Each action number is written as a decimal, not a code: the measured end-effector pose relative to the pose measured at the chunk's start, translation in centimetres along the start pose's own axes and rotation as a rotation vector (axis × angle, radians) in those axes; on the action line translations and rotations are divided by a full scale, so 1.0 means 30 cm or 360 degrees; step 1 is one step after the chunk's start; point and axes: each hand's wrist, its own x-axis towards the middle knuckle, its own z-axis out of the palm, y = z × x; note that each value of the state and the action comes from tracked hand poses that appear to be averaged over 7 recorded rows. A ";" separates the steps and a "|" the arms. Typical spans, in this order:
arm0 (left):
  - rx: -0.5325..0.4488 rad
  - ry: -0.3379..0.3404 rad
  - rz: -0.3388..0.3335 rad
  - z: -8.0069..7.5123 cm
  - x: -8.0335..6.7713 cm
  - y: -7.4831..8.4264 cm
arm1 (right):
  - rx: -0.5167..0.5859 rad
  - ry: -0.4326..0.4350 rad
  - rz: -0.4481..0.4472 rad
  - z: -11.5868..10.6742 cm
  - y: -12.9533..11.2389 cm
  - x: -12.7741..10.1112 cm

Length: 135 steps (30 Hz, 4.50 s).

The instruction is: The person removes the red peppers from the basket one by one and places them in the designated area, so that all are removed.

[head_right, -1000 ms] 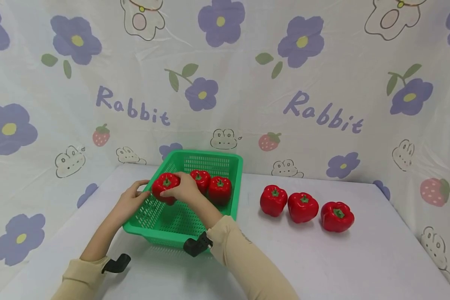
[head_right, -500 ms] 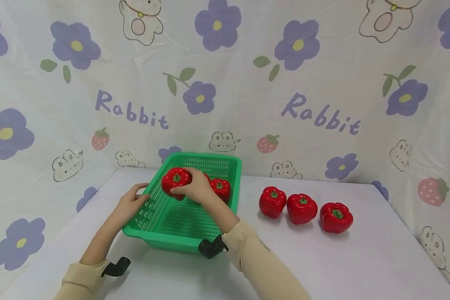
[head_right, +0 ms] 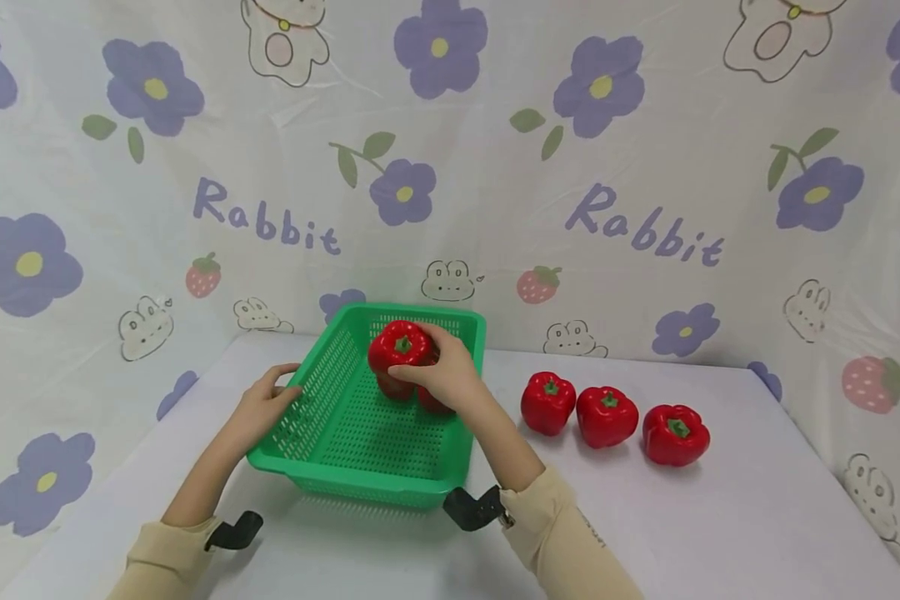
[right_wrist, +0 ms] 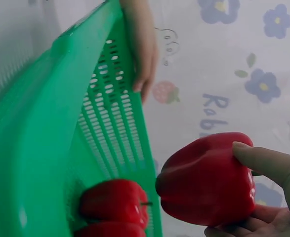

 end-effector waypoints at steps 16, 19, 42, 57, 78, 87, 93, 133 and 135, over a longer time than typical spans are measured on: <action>-0.0011 -0.0007 -0.0007 0.000 -0.002 0.001 | -0.0077 0.0119 0.0096 -0.193 0.065 -0.145; -0.0003 -0.0005 -0.0004 0.001 -0.001 0.003 | -0.0072 0.0159 0.0144 -0.226 0.083 -0.166; -0.0008 -0.0018 0.0010 0.002 -0.007 0.003 | -0.0141 0.0171 0.0458 -0.334 0.264 -0.320; -0.0013 -0.0006 0.0018 0.001 -0.006 0.003 | -0.0138 0.0114 0.0527 -0.307 0.378 -0.352; -0.0012 -0.0010 0.0016 -0.001 -0.013 0.007 | -0.0200 0.0047 0.0493 -0.292 0.397 -0.373; -0.0016 -0.0016 0.0022 0.000 -0.008 0.006 | -0.0189 0.0050 0.0469 -0.284 0.391 -0.361; -0.0023 -0.0018 0.0025 -0.003 -0.002 0.009 | -0.0180 0.0056 0.0462 -0.282 0.384 -0.361; -0.0020 -0.0024 0.0011 0.000 -0.006 -0.002 | -0.0099 0.0170 0.0286 -0.303 0.289 -0.325; -0.0028 -0.0028 0.0012 0.000 -0.008 0.000 | -0.0079 0.0157 0.0274 -0.302 0.277 -0.317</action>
